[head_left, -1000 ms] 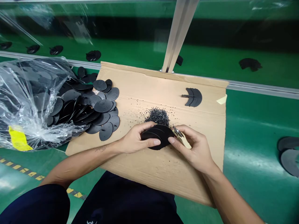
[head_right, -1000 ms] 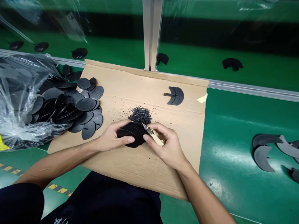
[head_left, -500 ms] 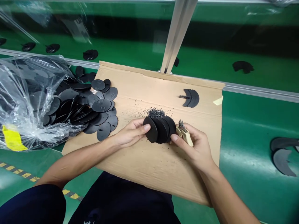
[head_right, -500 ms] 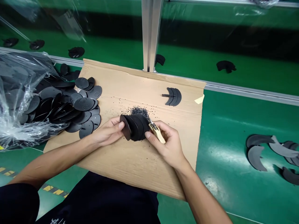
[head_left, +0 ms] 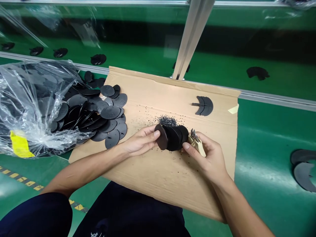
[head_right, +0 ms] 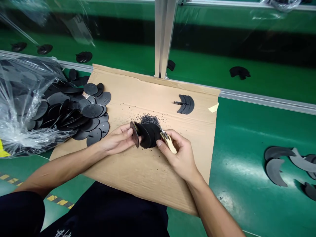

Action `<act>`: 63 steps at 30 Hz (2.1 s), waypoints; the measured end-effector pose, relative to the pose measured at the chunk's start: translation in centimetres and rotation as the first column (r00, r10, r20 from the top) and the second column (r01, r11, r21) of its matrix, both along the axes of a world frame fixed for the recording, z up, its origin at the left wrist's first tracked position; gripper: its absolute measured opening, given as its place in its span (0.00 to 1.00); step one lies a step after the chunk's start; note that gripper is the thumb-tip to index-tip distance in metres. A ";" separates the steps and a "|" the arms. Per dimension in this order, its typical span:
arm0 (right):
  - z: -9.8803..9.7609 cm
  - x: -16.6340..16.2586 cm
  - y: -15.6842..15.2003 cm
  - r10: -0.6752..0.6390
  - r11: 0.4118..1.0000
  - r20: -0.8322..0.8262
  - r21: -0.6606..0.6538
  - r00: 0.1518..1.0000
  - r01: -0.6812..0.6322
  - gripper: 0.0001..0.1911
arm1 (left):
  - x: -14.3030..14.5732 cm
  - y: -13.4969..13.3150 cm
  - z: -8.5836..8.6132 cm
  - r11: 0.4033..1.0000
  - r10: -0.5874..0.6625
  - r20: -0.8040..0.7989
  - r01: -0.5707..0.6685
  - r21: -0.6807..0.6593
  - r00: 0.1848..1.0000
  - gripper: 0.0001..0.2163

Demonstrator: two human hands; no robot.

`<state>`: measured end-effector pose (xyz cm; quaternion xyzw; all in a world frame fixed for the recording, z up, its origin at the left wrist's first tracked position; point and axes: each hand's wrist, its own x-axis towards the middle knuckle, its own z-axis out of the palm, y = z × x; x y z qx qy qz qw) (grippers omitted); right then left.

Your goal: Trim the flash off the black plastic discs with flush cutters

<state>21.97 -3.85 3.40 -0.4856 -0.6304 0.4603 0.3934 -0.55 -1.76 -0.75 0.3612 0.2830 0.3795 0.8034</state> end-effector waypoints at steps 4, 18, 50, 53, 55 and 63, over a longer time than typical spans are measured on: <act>-0.5 0.1 0.2 -0.049 0.999 -0.002 0.016 0.999 0.049 0.10 | -0.1 0.1 0.6 0.996 -0.078 0.053 0.075 0.052 0.996 0.20; -0.6 -0.1 -0.1 -0.037 0.998 0.034 0.055 0.999 0.035 0.08 | -0.4 0.0 0.8 0.995 -0.087 -0.018 0.087 0.049 0.996 0.19; -0.2 -0.4 -0.5 -0.064 0.994 0.020 0.085 0.998 0.062 0.11 | 0.2 -0.4 1.5 0.998 -0.066 -0.042 0.067 0.016 0.997 0.18; -0.3 -0.5 -0.5 -0.084 0.994 0.025 0.078 0.996 0.082 0.13 | 0.1 -0.4 1.4 0.999 0.033 -0.091 -0.029 0.046 0.995 0.18; -0.3 -0.5 -0.5 -0.076 0.995 0.025 0.074 0.997 0.074 0.12 | 0.0 -0.4 1.4 0.997 0.047 -0.112 -0.040 0.061 0.993 0.19; -0.3 -0.5 -0.6 -0.054 0.997 0.035 0.063 0.998 0.052 0.12 | -0.5 -0.4 1.6 0.998 -0.030 -0.118 0.037 0.057 0.993 0.23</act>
